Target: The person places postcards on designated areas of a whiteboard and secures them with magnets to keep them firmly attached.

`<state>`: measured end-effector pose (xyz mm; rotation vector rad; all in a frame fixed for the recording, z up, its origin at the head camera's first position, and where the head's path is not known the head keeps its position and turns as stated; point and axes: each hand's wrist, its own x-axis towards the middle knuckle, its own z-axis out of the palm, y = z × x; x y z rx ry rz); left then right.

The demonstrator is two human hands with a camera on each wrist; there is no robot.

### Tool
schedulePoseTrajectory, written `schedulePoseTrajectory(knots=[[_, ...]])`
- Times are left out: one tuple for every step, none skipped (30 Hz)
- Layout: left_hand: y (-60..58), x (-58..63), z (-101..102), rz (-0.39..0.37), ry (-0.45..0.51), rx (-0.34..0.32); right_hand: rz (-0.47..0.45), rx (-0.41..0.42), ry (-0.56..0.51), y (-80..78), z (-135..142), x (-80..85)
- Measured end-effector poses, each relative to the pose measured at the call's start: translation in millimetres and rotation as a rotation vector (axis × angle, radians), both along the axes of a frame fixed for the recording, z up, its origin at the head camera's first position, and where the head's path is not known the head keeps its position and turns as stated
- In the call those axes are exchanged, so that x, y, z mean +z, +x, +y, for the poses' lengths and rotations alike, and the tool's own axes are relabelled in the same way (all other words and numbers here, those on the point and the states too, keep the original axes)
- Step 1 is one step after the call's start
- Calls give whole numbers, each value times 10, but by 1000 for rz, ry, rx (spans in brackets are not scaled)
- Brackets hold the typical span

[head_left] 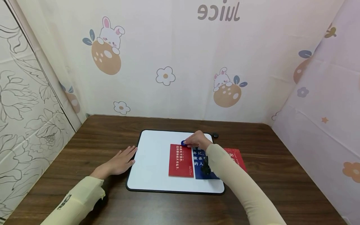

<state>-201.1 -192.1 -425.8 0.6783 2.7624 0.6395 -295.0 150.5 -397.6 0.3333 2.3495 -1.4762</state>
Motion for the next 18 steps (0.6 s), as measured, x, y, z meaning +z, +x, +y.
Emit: schedulePoseTrajectory(knots=[[0,-1,-1,0,0,0,2,3,3,2,-4,-1],[-1,-2,-1,0,-1,0,5,6,5,2,-6,-4],[-3,-2,-3,3,-1,-1,8,8,9,1,-11,-7],[-7,-6,-5,3,-2,-1,11,11,11,-1,-16,-9],[-9,-8,-6,3,-3,-1,15,13,14,-1,-22,-10],[-14,-11,-10,4,-1,-2,21,15,18,-2,-28,-12],[-17,-15,-13,5,3,-3,25,17,23,-1,-35,-11],[-21,-20,-16,6,7,-3,30,21,31,-3,-43,-14],[-24,-23,-20,6,13,-4,34,23,37,-2,-51,-15],[-27,-31,-23,3,15,-3,36,24,44,1,-60,-13],[-28,-32,-24,3,22,-3,39,24,50,3,-69,-11],[-30,-35,-27,3,27,-3,40,25,54,3,-76,-12],[-31,-42,-28,4,23,-3,44,31,58,5,-83,-13],[-31,-43,-27,3,23,-1,46,36,60,8,-90,-11],[-32,-45,-25,1,21,1,49,38,61,12,-96,-10],[-32,-47,-23,-1,18,3,51,38,61,10,-103,-11],[-31,-44,-19,-2,18,6,53,40,60,8,-108,-11],[-30,-41,-16,-1,14,6,55,42,64,6,-114,-11]])
